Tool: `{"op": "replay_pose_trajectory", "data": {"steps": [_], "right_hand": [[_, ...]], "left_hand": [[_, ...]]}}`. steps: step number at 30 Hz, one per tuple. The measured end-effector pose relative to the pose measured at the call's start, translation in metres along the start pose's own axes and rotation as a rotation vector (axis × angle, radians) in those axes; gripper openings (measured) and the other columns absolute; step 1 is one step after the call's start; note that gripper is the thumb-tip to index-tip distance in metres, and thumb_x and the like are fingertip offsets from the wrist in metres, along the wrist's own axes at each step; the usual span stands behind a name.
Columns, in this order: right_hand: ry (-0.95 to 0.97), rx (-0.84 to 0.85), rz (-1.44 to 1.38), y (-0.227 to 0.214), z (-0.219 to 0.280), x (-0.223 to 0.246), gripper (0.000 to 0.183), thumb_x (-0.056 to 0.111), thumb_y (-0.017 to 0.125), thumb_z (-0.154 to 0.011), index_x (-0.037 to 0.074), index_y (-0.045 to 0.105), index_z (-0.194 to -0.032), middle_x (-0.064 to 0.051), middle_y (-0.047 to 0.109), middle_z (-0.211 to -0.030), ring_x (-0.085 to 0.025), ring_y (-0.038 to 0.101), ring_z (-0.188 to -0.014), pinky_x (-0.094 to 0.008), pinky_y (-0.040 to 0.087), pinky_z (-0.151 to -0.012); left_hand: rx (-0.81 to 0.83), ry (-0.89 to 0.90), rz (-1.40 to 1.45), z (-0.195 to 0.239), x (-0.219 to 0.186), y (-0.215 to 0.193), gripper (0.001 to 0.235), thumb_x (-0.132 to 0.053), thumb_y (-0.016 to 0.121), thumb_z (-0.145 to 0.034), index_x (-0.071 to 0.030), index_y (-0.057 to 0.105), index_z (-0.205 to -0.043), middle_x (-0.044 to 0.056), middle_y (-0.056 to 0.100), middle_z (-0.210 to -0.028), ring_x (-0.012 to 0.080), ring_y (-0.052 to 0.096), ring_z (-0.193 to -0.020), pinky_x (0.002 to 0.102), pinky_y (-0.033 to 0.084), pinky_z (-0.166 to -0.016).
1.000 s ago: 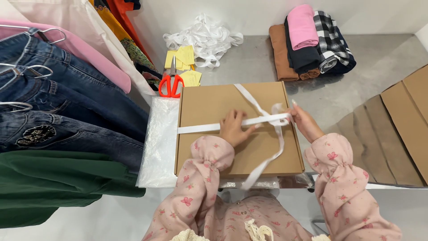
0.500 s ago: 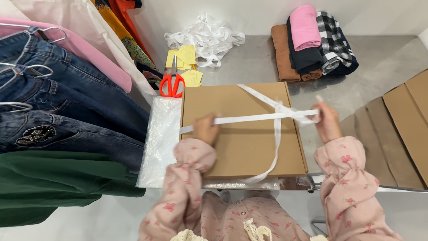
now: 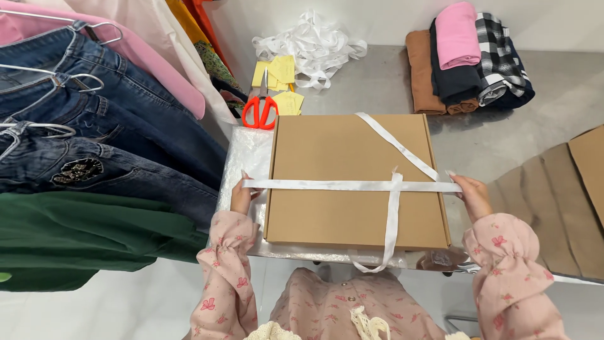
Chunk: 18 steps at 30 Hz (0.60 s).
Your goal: The person places a folded pink garment into a clear plastic bag and sets it aside. They then smooth out a sheet of bubble wrap on the table. Next, they untie a white ribbon from a cardboard box, open the box, and remove a plastic-wrapped item before closing the box again.
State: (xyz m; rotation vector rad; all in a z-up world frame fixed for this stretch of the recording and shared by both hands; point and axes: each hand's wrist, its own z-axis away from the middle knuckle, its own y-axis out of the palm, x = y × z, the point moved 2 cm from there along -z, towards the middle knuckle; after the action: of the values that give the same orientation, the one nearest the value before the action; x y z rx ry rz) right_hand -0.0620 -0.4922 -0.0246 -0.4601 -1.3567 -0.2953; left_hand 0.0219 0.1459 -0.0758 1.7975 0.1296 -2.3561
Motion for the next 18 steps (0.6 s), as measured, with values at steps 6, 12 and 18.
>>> {"op": "replay_pose_trajectory", "data": {"steps": [6,12,18], "right_hand": [[0.058,0.078,-0.072,0.013,0.049,0.071,0.045,0.027,0.07,-0.099,0.018,0.047,-0.061,0.008,0.034,-0.056,-0.004,0.041,-0.06,-0.021,0.038,-0.066],[0.0,0.051,-0.286,-0.025,0.051,0.1,0.037,0.025,0.069,-0.103,0.02,0.054,-0.069,0.01,0.044,-0.062,0.001,0.041,-0.058,-0.016,0.034,-0.055],[0.087,0.036,-0.233,-0.038,0.071,0.099,0.028,0.034,0.072,-0.099,0.02,0.061,-0.078,0.009,0.052,-0.062,-0.001,0.05,-0.053,-0.014,0.035,-0.049]], "left_hand": [[0.039,0.123,0.011,0.031,-0.01,0.002,0.061,-0.058,0.032,-0.105,-0.013,0.043,-0.065,0.004,0.039,-0.058,0.0151,0.041,-0.059,0.033,0.042,-0.06],[-0.021,0.277,-0.276,0.093,-0.071,0.007,0.058,-0.055,0.028,-0.107,-0.013,0.048,-0.073,0.003,0.052,-0.066,0.0155,0.051,-0.07,0.03,0.04,-0.074],[-0.087,0.189,-0.216,0.151,-0.091,0.021,0.06,-0.055,0.028,-0.107,-0.012,0.044,-0.069,0.003,0.046,-0.063,0.0145,0.045,-0.065,0.031,0.04,-0.067]]}}
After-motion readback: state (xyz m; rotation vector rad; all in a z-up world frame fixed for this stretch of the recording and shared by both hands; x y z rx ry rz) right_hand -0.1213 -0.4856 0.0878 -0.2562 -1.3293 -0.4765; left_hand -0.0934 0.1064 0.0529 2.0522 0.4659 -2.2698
